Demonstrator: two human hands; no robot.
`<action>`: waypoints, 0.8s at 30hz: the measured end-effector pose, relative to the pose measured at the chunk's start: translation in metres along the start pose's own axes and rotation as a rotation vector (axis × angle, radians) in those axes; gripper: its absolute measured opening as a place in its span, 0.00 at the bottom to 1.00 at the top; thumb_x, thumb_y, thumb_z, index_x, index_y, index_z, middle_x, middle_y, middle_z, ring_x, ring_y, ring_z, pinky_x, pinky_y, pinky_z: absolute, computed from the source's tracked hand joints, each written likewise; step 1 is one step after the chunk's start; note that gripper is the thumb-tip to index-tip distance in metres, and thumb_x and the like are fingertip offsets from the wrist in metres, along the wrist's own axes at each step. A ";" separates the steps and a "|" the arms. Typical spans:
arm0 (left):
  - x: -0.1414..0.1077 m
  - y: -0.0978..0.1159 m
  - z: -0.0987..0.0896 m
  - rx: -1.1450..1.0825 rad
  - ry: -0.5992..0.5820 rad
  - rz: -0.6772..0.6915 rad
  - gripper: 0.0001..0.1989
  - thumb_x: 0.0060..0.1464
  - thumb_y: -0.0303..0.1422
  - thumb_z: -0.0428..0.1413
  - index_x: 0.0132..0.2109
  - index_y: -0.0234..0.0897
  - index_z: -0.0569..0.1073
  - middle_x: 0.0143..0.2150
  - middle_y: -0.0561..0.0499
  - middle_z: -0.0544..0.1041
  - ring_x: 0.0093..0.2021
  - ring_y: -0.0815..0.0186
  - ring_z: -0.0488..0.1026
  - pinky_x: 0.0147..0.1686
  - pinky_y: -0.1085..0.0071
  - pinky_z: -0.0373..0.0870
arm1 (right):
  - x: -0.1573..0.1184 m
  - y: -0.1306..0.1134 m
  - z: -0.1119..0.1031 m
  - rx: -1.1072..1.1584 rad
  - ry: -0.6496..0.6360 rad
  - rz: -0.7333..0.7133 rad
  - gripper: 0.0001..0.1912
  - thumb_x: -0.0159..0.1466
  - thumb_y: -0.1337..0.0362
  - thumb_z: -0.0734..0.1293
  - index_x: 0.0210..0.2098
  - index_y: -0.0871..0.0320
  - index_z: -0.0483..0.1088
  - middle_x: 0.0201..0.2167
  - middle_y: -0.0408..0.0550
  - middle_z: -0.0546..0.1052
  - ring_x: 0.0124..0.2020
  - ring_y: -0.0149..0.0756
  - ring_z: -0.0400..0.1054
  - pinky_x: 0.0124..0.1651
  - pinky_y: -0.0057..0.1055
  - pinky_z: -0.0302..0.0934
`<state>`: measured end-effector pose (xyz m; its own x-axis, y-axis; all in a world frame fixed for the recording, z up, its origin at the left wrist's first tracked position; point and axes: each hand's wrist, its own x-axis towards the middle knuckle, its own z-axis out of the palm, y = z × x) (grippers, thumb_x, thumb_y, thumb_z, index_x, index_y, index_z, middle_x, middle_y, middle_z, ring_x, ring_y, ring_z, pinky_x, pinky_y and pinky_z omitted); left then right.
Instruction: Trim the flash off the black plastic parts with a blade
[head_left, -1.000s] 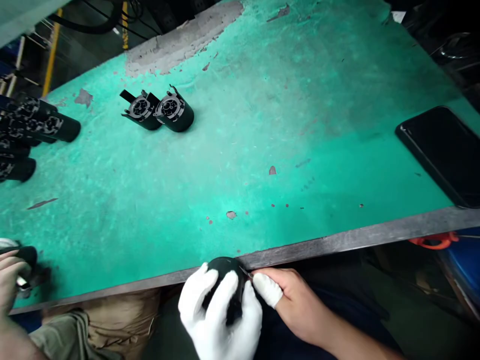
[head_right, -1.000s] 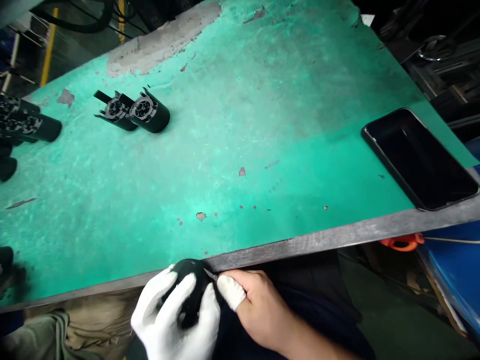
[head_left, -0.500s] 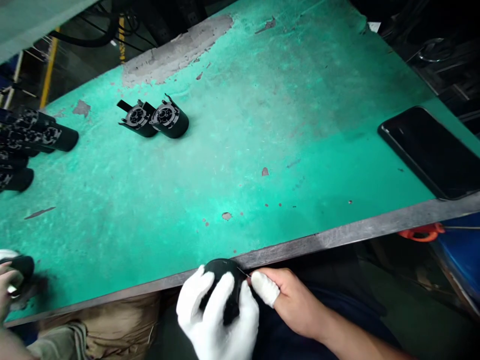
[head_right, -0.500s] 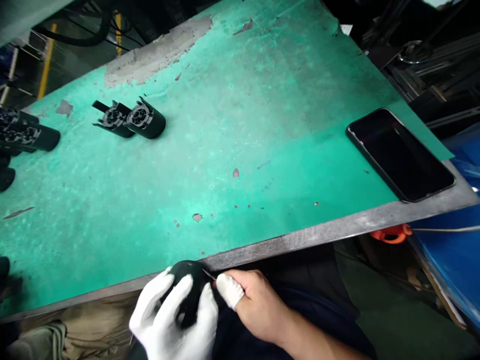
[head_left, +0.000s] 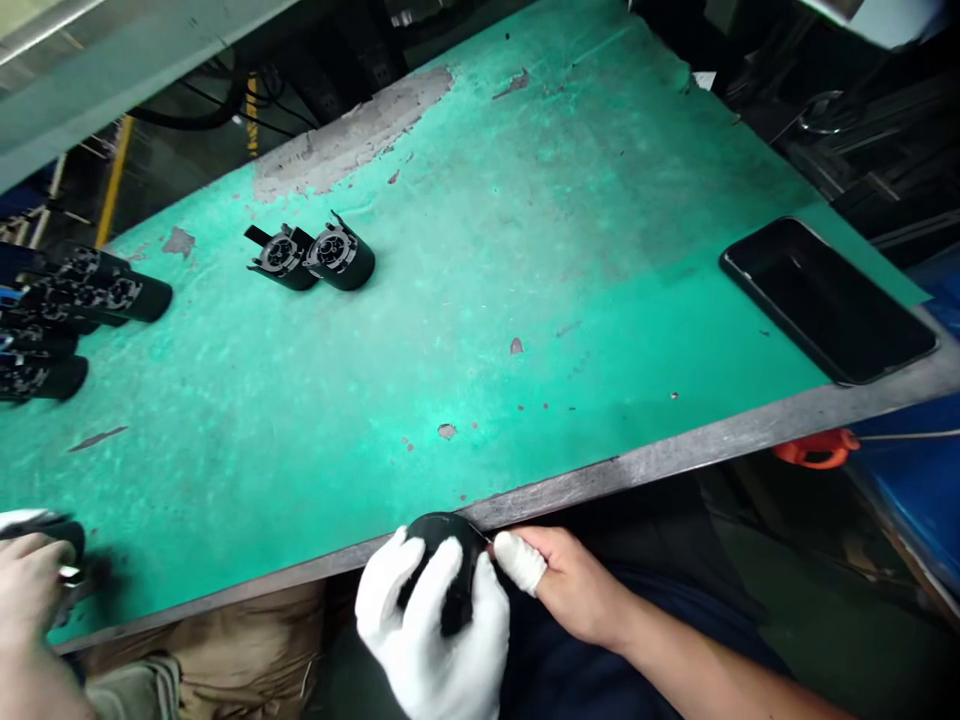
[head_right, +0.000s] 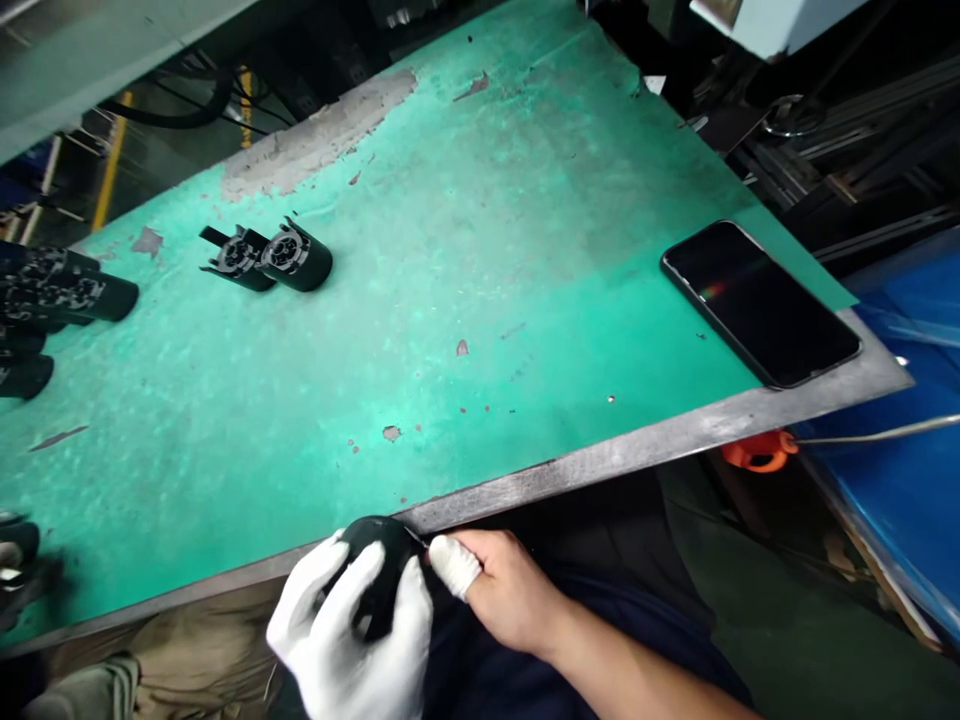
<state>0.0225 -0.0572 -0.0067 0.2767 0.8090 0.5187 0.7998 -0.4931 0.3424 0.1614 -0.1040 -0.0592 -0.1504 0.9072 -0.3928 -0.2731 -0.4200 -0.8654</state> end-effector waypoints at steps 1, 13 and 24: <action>0.000 0.001 0.000 0.004 -0.009 -0.014 0.17 0.43 0.23 0.68 0.42 0.37 0.75 0.46 0.45 0.71 0.48 0.53 0.74 0.49 0.49 0.75 | 0.000 0.000 0.000 0.006 -0.007 -0.001 0.25 0.71 0.46 0.58 0.29 0.59 0.68 0.28 0.42 0.67 0.31 0.32 0.58 0.37 0.30 0.57; 0.003 0.002 -0.002 0.009 -0.046 -0.074 0.16 0.43 0.24 0.69 0.41 0.36 0.76 0.47 0.44 0.71 0.51 0.52 0.74 0.50 0.53 0.75 | 0.000 -0.007 -0.005 -0.003 -0.047 0.034 0.23 0.72 0.49 0.57 0.28 0.58 0.65 0.28 0.42 0.66 0.33 0.33 0.58 0.40 0.32 0.59; 0.001 -0.005 0.000 -0.035 -0.025 0.090 0.19 0.36 0.19 0.70 0.36 0.37 0.74 0.41 0.48 0.70 0.48 0.51 0.75 0.46 0.48 0.78 | -0.004 -0.013 0.006 -0.044 0.083 0.071 0.20 0.72 0.52 0.59 0.35 0.58 0.74 0.27 0.42 0.73 0.35 0.37 0.69 0.39 0.30 0.60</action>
<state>0.0184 -0.0537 -0.0078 0.3599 0.7683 0.5293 0.7520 -0.5747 0.3228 0.1602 -0.1023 -0.0441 -0.0883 0.8745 -0.4768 -0.2226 -0.4839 -0.8463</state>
